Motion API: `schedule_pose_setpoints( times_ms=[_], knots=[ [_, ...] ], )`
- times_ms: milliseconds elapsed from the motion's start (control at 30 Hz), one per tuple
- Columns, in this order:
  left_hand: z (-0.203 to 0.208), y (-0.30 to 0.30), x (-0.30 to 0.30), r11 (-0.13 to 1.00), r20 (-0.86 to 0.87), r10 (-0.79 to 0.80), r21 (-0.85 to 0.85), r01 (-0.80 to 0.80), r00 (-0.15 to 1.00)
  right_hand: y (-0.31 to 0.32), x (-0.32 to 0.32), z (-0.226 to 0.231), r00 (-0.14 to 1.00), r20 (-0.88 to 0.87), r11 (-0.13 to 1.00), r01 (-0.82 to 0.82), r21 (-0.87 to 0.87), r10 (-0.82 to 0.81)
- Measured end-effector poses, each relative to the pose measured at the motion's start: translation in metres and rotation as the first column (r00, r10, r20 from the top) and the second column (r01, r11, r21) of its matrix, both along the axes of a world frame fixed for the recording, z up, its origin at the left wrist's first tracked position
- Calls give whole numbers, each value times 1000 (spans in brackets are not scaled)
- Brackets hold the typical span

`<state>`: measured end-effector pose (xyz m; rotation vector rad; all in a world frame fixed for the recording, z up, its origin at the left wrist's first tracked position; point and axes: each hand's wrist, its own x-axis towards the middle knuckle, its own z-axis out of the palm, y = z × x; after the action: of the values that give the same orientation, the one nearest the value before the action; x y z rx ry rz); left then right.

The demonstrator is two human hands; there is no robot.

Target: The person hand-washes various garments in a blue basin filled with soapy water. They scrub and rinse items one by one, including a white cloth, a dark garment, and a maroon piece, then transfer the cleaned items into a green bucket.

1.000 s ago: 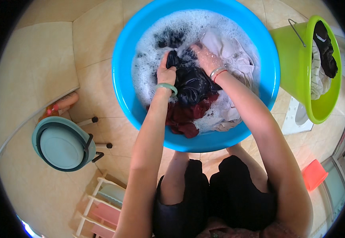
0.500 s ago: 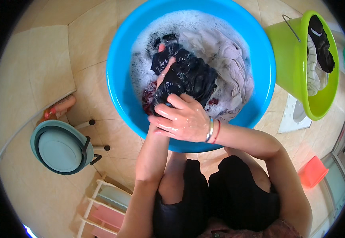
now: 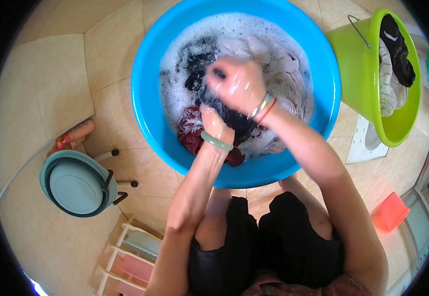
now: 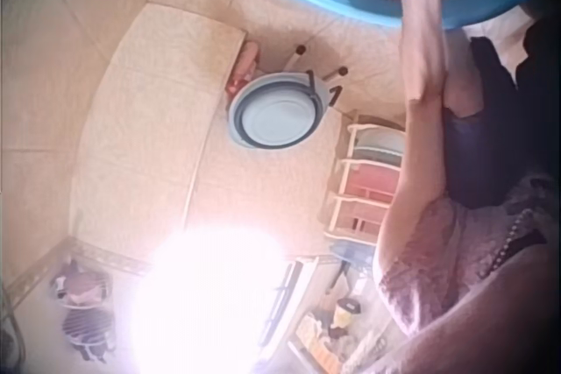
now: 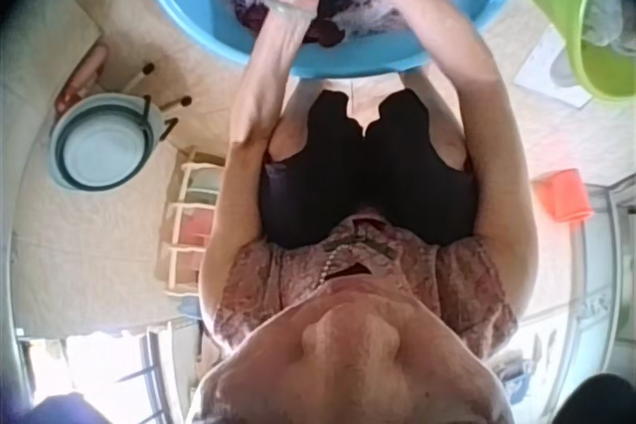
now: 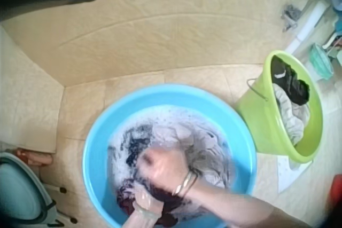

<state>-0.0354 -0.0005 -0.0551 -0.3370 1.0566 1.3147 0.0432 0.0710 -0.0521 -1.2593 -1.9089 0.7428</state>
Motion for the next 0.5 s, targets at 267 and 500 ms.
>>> schedule_pose_setpoints(
  times_ms=[267,500],
  knots=[
    [-23,16,-44,998,-195,-15,62,27,981,16,63,-90,967,208,953,196,-229,-149],
    [-68,5,-59,972,-354,-198,51,230,914,-18,43,-82,793,536,953,-185,-240,289]
  ],
)
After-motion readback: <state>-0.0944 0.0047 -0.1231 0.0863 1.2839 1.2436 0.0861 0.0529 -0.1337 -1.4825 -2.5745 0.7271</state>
